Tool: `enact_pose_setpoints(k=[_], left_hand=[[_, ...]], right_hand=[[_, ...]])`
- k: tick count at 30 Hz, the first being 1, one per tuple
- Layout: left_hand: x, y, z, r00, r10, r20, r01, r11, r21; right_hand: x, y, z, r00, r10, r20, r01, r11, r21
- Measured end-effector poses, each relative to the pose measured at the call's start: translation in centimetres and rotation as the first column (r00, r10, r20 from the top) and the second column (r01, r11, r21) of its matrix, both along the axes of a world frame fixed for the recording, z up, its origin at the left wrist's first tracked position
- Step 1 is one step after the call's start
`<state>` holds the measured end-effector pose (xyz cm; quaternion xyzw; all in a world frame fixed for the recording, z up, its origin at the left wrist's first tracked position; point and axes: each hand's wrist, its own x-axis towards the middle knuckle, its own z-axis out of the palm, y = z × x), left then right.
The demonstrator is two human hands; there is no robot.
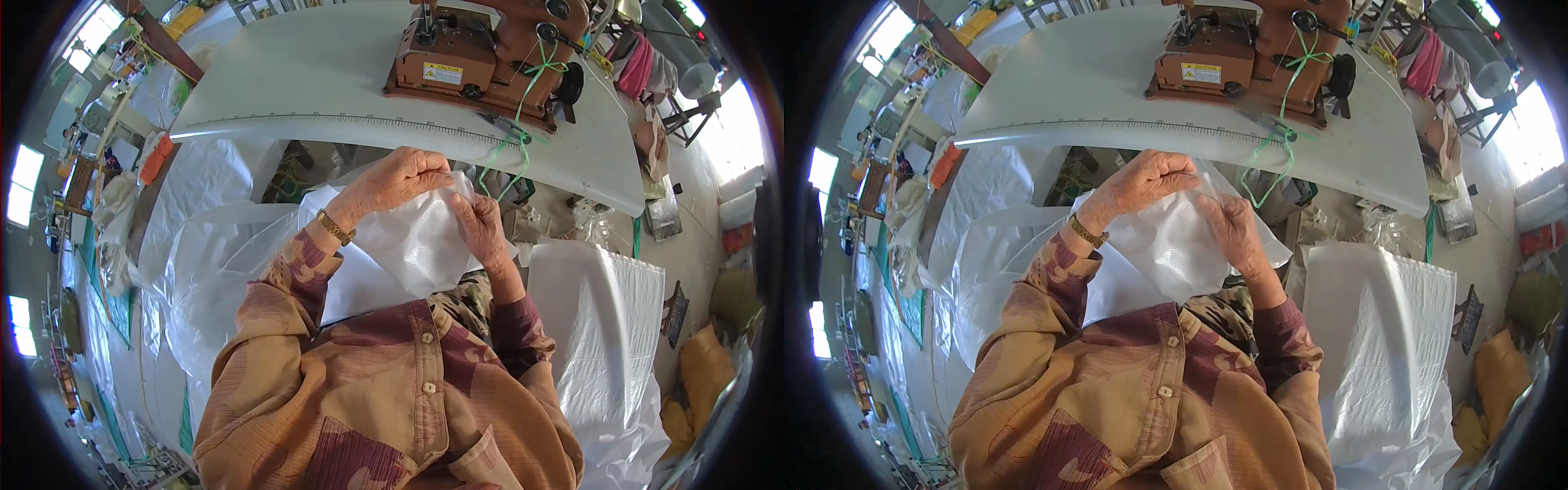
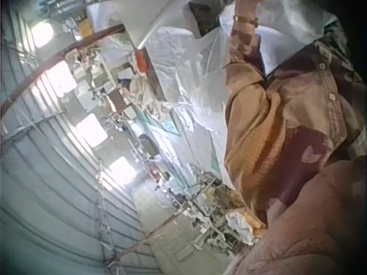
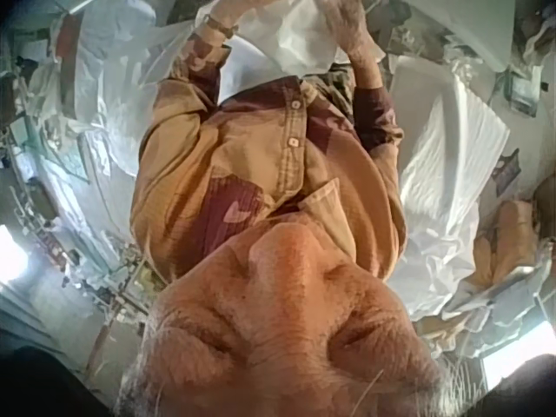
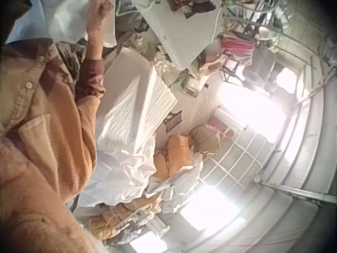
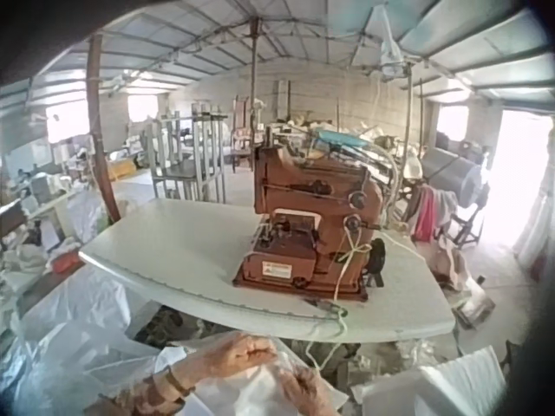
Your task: The person folds a large white plastic sheet and sews it using a sewing machine. They repeatedly align the edges, feed the material through the machine, and cut the thread with scissors. The person handles the plastic sheet multiple times to prepare it for stitching.
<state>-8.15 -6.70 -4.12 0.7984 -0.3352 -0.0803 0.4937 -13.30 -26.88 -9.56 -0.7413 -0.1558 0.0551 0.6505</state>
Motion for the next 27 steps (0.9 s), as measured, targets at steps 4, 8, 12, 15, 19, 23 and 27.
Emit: enact_pose_setpoints(k=[4,8,12,15,19,23,27], left_hand=[[0.5,0.0,-0.7,1.0,-0.004,-0.018,0.004,1.0,0.01],[0.5,0.2,-1.6,0.997,0.063,-0.032,-0.064,0.998,-0.009],[0.7,0.3,-2.0,0.996,0.087,-0.033,-0.088,0.996,-0.025],[0.6,0.5,-2.6,0.989,0.128,-0.079,-0.13,0.991,-0.023],[0.4,0.6,-2.9,0.972,0.182,-0.152,-0.181,0.983,0.015],[0.1,0.7,-2.4,0.986,0.154,-0.061,-0.152,0.988,0.032],[0.5,1.1,-3.2,0.992,0.12,-0.045,-0.124,0.987,-0.099]], right_hand=[[-1.2,1.5,-0.2,0.972,-0.182,0.15,0.188,0.982,-0.029],[-2.7,2.7,0.4,0.876,-0.23,0.425,0.377,0.875,-0.303],[-3.6,3.7,0.3,0.826,-0.096,0.555,0.407,0.783,-0.47],[-3.5,3.9,-0.3,0.847,-0.03,0.53,0.379,0.733,-0.564],[-3.6,4.5,0.5,0.885,0.014,0.466,0.315,0.719,-0.619],[-3.4,4.8,0.7,0.893,0.012,0.449,0.315,0.697,-0.644],[-3.4,5.0,1.0,0.848,0.007,0.53,0.369,0.71,-0.599]])
